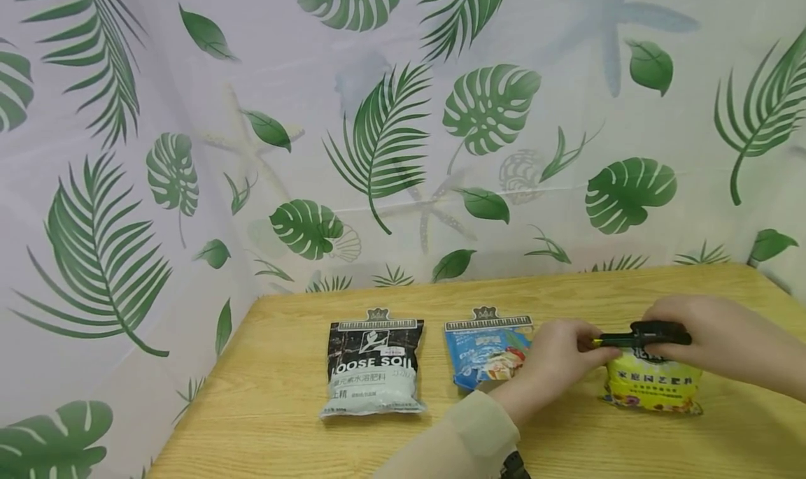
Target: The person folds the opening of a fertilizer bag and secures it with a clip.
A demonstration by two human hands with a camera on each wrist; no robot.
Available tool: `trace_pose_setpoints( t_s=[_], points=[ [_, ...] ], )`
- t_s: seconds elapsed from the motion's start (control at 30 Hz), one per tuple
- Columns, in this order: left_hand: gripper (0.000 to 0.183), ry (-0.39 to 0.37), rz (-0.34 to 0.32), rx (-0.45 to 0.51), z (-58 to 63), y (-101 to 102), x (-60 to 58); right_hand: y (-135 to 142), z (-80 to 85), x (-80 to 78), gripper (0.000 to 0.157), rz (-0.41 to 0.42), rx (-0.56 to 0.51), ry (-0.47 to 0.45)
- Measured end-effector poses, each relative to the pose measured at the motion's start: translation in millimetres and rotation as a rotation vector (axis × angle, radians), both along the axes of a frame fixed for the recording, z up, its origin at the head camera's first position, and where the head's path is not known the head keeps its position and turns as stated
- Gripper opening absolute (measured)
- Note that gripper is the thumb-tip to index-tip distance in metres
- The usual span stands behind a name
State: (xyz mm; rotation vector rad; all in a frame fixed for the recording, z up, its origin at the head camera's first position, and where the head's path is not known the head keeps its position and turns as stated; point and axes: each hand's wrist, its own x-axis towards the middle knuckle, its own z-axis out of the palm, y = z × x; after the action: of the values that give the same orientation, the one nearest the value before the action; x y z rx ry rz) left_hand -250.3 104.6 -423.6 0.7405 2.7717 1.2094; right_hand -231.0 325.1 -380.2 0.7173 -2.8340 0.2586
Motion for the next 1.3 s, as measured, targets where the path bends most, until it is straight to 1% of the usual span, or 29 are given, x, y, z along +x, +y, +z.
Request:
trace_pose_setpoints(
  t_s=[0.17, 0.43, 0.7, 0.77, 0.9, 1.07, 1.2, 1.3],
  points=[
    [0.013, 0.003, 0.002, 0.002, -1.5, 0, -0.1, 2, -3.0, 0.4, 0.023, -0.01, -0.015, 0.0],
    [0.018, -0.007, 0.013, 0.005, -2.7, 0, 1.1, 14, -8.6, 0.2, 0.023, -0.084, -0.013, -0.015],
    [0.019, -0.023, 0.004, 0.024, -4.0, 0, 2.4, 19, -14.3, 4.4, 0.02, -0.099, -0.06, -0.014],
    [0.019, -0.029, 0.001, 0.03, -3.8, -1, 2.3, 20, -15.0, 4.4, 0.021, -0.113, -0.072, -0.032],
    [0.022, -0.045, 0.005, 0.033, -3.1, -1, 2.1, 25, -18.1, 3.8, 0.029, -0.147, -0.108, -0.061],
    [0.025, -0.045, 0.005, 0.028, -2.5, 0, 1.1, 30, -25.2, 3.2, 0.038, -0.175, -0.144, -0.059],
    [0.027, -0.06, 0.011, 0.035, -2.6, 0, 0.5, 33, -31.6, 5.0, 0.041, -0.191, -0.168, -0.049],
    [0.029, -0.074, 0.019, 0.044, -2.9, -1, 0.0, 33, -35.6, 6.0, 0.041, -0.196, -0.199, -0.066]
  ],
)
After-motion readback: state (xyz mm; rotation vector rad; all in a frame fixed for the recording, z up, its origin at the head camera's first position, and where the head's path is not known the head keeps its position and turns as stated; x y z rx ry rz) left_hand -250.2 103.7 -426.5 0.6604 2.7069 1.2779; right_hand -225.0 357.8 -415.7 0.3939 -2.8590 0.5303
